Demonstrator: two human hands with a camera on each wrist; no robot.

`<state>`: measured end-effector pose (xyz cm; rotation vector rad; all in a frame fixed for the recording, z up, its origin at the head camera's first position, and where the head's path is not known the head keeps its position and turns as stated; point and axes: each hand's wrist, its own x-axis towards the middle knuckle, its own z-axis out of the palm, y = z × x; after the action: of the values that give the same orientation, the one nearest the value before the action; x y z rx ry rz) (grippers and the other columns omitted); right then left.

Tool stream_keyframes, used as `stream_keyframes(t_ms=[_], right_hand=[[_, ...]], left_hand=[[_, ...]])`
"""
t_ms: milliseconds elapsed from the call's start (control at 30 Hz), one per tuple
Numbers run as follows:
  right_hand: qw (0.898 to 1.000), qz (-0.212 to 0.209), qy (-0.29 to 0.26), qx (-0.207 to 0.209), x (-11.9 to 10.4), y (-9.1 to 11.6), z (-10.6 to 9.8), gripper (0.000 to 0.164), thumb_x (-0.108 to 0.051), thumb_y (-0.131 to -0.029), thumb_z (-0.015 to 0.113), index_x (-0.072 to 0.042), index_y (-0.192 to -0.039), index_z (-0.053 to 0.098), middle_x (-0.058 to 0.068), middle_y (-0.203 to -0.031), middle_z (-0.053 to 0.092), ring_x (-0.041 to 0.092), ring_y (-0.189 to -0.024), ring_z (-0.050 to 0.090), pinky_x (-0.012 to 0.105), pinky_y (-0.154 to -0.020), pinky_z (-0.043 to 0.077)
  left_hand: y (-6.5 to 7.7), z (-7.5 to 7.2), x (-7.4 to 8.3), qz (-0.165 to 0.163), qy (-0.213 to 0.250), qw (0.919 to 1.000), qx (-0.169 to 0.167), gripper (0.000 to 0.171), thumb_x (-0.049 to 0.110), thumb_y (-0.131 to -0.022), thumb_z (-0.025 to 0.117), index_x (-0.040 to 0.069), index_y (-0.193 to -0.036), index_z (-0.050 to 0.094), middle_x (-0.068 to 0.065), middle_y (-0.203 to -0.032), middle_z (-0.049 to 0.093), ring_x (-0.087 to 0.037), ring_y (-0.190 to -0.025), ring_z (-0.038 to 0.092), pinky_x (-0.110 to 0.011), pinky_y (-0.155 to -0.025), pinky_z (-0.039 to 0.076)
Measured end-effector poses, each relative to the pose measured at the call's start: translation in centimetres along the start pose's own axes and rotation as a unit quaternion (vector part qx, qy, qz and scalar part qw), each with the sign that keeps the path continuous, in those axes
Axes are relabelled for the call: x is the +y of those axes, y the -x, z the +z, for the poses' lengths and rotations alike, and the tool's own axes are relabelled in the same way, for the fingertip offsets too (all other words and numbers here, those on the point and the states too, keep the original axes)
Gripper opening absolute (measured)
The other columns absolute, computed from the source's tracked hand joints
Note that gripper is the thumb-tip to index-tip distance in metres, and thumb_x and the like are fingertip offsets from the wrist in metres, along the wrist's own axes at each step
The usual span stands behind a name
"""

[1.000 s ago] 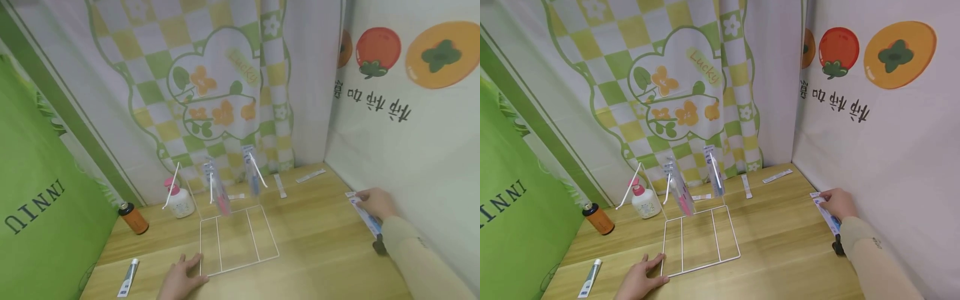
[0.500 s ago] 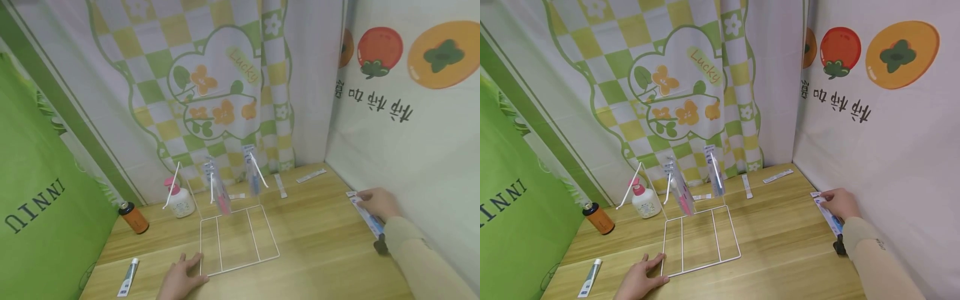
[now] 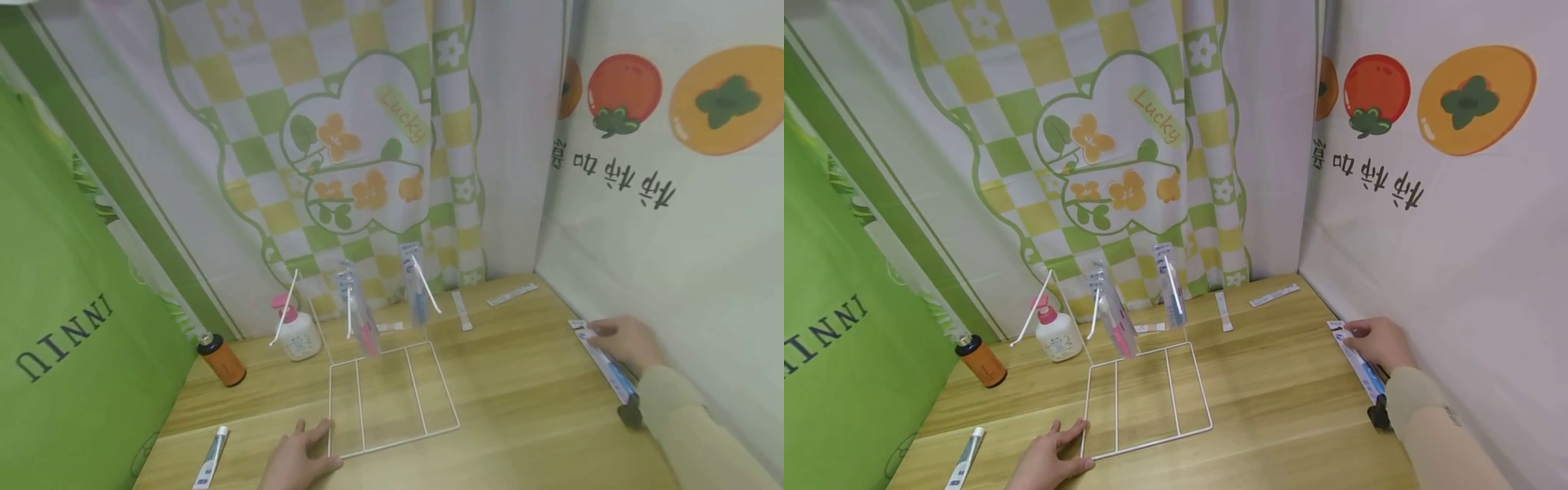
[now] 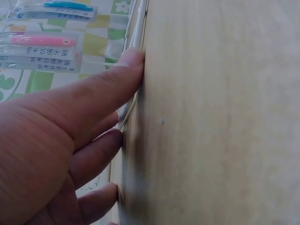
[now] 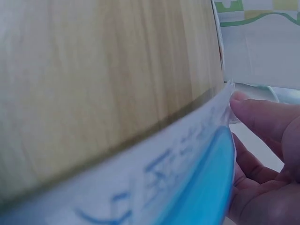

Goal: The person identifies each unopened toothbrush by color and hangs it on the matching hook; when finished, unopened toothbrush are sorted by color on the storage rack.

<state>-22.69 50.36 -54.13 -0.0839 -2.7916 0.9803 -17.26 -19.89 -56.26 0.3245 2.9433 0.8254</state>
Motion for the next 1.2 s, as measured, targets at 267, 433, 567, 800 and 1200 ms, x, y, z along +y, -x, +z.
stream_keyframes(t_ms=[267,433,567,800,1200], right_hand=[[1.000,0.010,-0.016,-0.003,-1.3,0.6,-0.2,0.057,-0.031,-0.096,0.081,0.006,-0.136,0.068,0.037,-0.130,0.068,0.064,-0.122,0.058,0.075,-0.098,0.047],[0.999,-0.005,-0.045,-0.006,-4.7,0.7,-0.5,0.059,-0.040,-0.103,0.074,0.002,-0.144,0.064,0.035,-0.141,0.062,0.059,-0.122,0.063,0.067,-0.094,0.057],[0.997,-0.044,-0.065,0.014,-8.6,1.0,-0.7,0.055,-0.038,-0.105,0.072,0.000,-0.144,0.065,0.032,-0.139,0.066,0.047,-0.110,0.073,0.045,-0.079,0.066],[0.985,-0.097,-0.120,0.081,-16.2,2.9,-0.6,0.046,-0.029,-0.100,0.081,-0.006,-0.138,0.072,0.024,-0.115,0.078,0.023,-0.089,0.077,0.028,-0.064,0.062],[0.909,-0.286,-0.247,0.176,-27.2,7.4,2.2,0.045,0.013,-0.077,0.090,-0.003,-0.119,0.079,0.009,-0.113,0.074,0.009,-0.093,0.071,0.027,-0.073,0.065]], left_hand=[[-0.1,0.1,-0.2,0.004,0.003,1.0000,-0.008,0.081,0.051,-0.079,0.092,0.017,-0.148,0.067,-0.020,-0.154,0.060,-0.068,-0.143,0.039,-0.088,-0.110,0.024],[-0.1,0.2,-0.4,0.003,-0.002,0.9999,-0.011,0.082,0.052,-0.078,0.092,0.017,-0.148,0.067,-0.023,-0.154,0.058,-0.068,-0.142,0.039,-0.088,-0.111,0.025],[0.0,0.2,-0.4,0.000,-0.001,0.9999,-0.011,0.083,0.052,-0.078,0.093,0.018,-0.148,0.067,-0.027,-0.154,0.056,-0.070,-0.141,0.040,-0.088,-0.110,0.025],[0.2,0.2,0.0,-0.011,0.002,0.9999,-0.013,0.080,0.052,-0.078,0.093,0.019,-0.147,0.068,-0.041,-0.153,0.048,-0.075,-0.137,0.039,-0.091,-0.105,0.027],[0.1,-0.1,0.4,-0.029,-0.003,0.9995,-0.008,0.082,0.054,-0.076,0.094,0.023,-0.147,0.068,-0.042,-0.154,0.046,-0.080,-0.132,0.038,-0.092,-0.102,0.030]])
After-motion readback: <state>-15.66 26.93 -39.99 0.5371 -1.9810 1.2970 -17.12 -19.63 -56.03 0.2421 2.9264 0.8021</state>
